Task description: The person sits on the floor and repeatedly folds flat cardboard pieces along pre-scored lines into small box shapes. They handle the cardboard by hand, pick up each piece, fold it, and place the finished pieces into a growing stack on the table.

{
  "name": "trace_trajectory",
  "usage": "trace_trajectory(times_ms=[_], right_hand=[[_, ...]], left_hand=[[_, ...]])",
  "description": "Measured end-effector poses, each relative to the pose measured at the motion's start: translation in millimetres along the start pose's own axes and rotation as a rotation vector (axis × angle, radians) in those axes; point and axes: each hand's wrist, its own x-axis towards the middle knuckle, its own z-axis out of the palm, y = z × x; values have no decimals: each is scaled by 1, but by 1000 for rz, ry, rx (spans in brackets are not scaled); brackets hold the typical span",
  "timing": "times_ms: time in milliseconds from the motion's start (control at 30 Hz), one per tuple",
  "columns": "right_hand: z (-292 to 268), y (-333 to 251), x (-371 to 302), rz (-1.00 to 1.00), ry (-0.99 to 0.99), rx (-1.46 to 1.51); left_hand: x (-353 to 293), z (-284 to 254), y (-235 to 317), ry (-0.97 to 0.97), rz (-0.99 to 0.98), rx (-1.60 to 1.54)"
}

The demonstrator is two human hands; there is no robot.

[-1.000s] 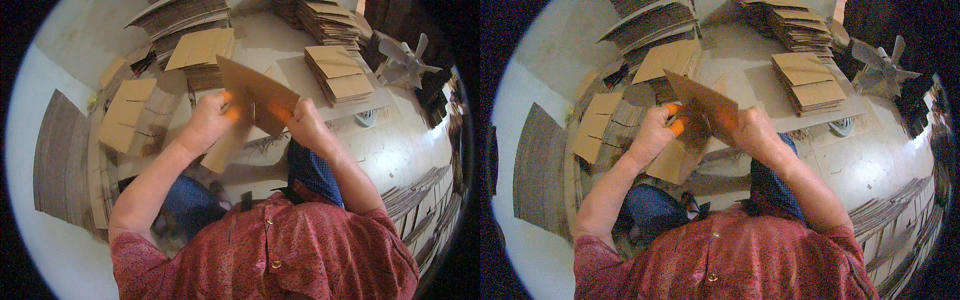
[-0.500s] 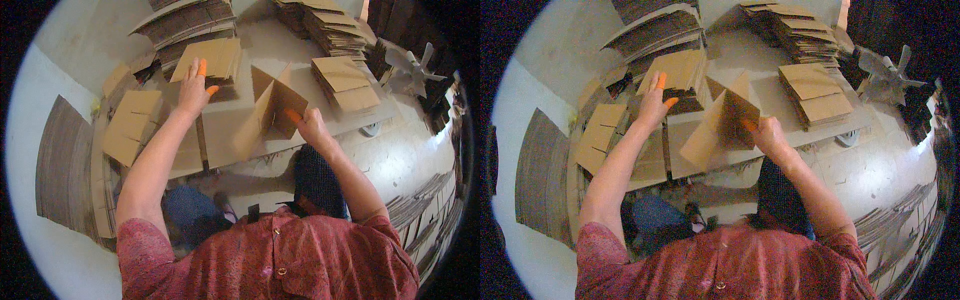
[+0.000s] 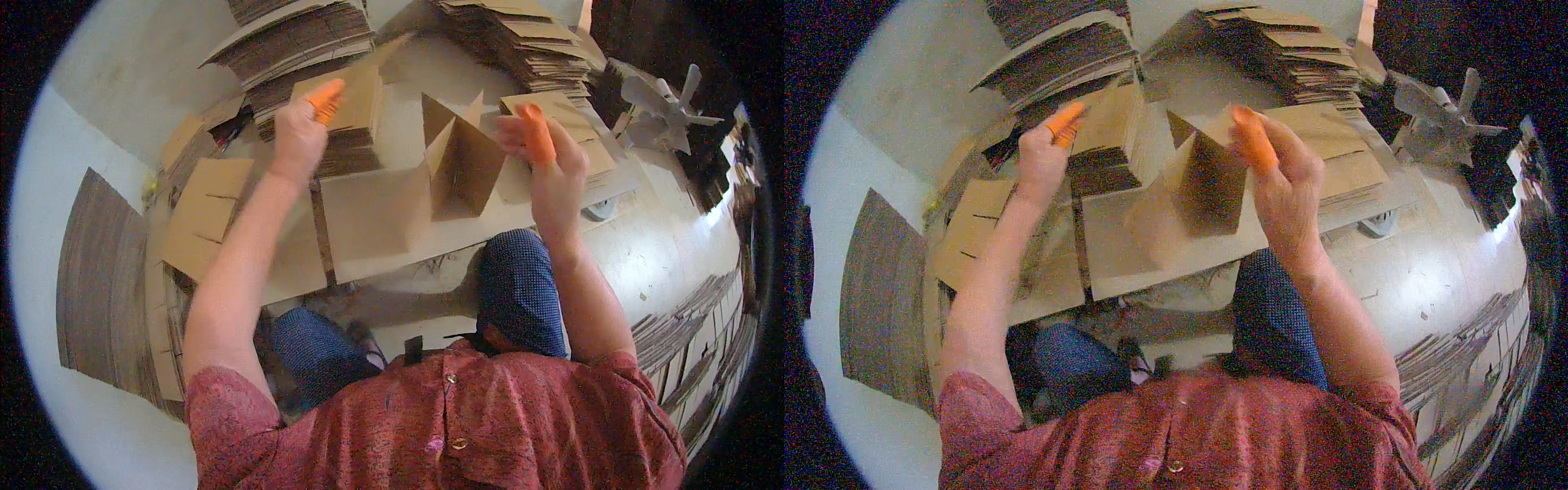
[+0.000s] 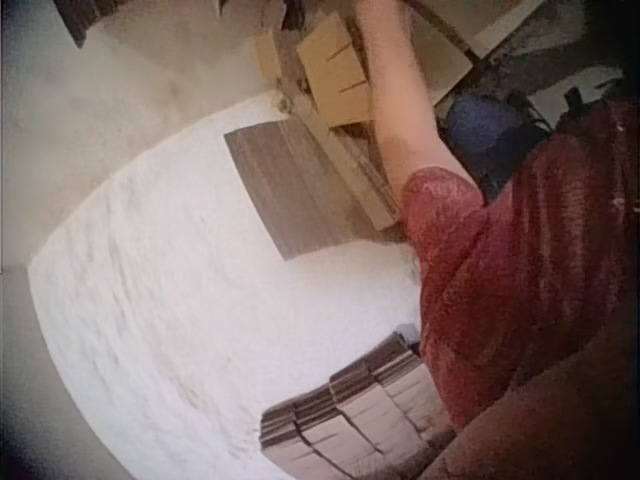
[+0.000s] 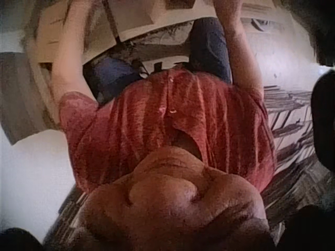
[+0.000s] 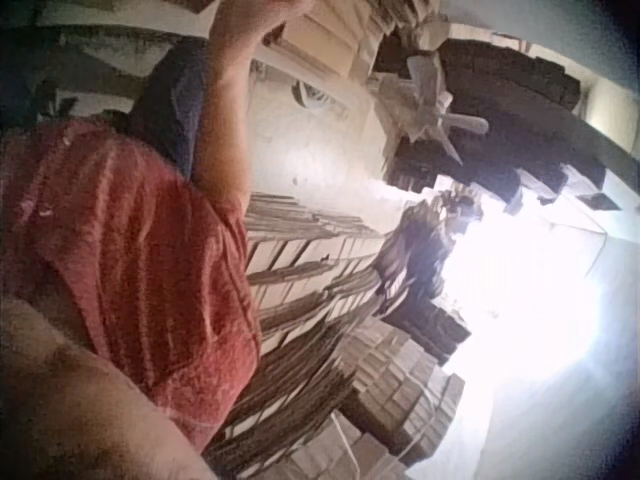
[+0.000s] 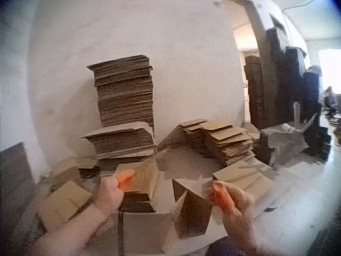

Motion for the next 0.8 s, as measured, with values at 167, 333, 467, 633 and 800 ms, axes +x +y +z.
trace_trajectory(times_ms=[167, 333, 467, 633, 800], right_hand=[[7, -17, 17, 519, -32, 466], [-3, -27, 2, 204, 64, 431], [-4, -25, -17, 15, -29, -36], [-4, -37, -21, -47, -50, -103], [-3, -12, -30, -10, -201, -256]], left_hand=[[-48, 19, 101, -177, 352, -118], [-85, 20, 103, -89, -86, -67], [-105, 20, 108, -238, -474, -171], [-112, 28, 105, -145, -416, -204], [-110, 30, 116, -92, -209, -212]])
